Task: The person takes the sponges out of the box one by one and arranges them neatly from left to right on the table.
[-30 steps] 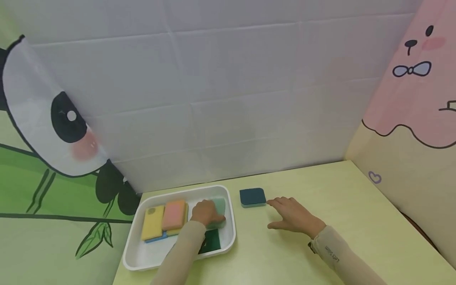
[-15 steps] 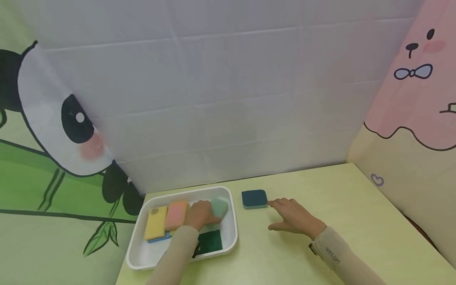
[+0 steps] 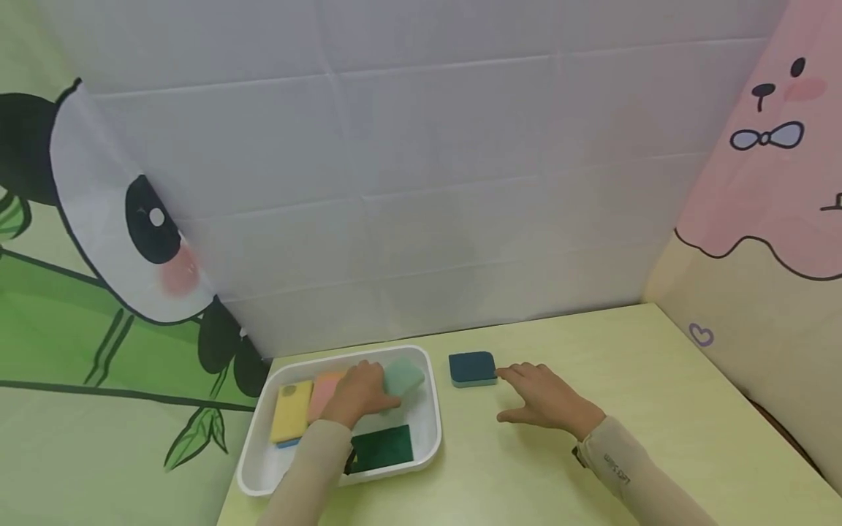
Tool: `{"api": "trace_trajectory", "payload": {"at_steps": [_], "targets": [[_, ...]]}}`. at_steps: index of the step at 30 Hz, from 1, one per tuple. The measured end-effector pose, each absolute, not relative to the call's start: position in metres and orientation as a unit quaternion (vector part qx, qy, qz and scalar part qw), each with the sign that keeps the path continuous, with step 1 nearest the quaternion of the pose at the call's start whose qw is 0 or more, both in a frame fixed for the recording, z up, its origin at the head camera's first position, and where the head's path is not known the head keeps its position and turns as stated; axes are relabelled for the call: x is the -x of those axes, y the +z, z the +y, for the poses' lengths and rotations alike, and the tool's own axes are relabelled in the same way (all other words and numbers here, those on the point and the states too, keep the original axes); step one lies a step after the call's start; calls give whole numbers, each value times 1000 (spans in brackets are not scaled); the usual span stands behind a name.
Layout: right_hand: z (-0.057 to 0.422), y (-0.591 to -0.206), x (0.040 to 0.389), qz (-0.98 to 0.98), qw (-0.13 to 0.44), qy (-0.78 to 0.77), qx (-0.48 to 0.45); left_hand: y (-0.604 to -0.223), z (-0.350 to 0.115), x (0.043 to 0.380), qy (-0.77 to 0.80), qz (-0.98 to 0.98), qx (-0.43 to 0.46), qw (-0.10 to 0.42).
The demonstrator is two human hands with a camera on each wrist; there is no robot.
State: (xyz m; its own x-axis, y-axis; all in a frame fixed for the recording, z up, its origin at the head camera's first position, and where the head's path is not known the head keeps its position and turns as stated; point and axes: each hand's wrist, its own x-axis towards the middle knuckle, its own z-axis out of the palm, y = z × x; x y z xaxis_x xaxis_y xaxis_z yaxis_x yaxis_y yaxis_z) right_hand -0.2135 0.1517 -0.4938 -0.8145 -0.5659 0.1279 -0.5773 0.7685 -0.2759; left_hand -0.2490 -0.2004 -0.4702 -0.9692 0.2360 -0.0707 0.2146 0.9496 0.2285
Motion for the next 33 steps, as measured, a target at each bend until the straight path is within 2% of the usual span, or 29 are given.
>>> {"api": "trace_trajectory", "payload": {"at_steps": [5,10,27,33], "targets": [[150,-491,213,-939,12,159,-304,-463,-202,245,115,982,-138,59],[153,-490,214,-938,32,142,-314,-463,-203,247,114,974,-183,74],[152,-462,225,-934,40,124,-332,-442,-194,245,108,957,-266,50],[146,-459,229,-936,26,119,-329,-436,-185,241,117,952,-279,52]]}}
